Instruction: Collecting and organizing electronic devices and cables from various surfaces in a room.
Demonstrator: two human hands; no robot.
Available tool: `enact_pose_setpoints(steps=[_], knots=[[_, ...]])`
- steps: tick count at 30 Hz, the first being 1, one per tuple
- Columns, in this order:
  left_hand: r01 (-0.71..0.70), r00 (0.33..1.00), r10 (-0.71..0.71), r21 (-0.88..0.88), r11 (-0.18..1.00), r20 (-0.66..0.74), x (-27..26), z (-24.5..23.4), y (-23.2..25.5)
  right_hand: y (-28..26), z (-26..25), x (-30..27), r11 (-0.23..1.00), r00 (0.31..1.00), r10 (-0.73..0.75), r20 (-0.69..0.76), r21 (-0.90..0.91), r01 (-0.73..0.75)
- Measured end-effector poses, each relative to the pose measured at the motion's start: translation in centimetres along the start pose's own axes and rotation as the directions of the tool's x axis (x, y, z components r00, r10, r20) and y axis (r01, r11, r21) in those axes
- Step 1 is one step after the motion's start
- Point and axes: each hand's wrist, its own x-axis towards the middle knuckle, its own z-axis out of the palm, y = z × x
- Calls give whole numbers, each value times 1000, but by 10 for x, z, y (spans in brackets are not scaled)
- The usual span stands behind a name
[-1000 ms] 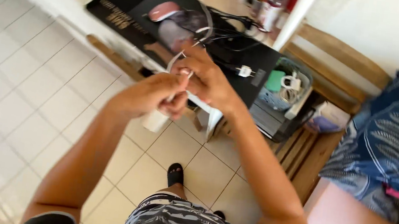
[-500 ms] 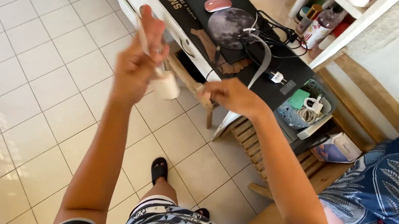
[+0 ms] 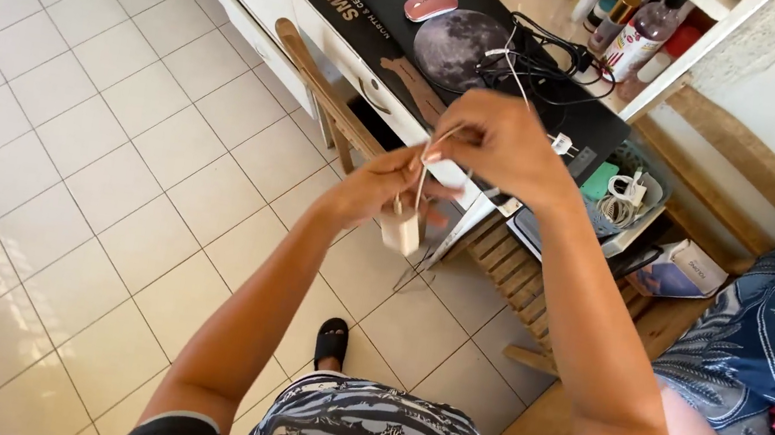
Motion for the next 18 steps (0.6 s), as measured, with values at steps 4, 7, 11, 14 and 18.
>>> enact_pose_setpoints(steps=[4, 7, 11, 14, 18], knots=[[-119, 937, 205, -294, 948, 283, -11, -14, -10, 49, 7, -4, 960, 943, 240, -231, 202, -194], [-169, 882, 366, -525, 834, 298, -14, -12, -14, 77, 34, -25, 879, 902, 376, -214, 391, -273], [-404, 879, 476, -576, 711, -29, -6, -14, -2, 69, 86, -62, 629, 735, 663, 138, 429, -648], [-366, 929, 311, -384, 848, -199, -8, -13, 34, 30, 94, -84, 707, 752, 625, 211, 257, -660], [-223, 965, 239, 140, 965, -112, 17, -36, -35, -3, 66, -80, 909, 904, 380, 194, 100, -404]])
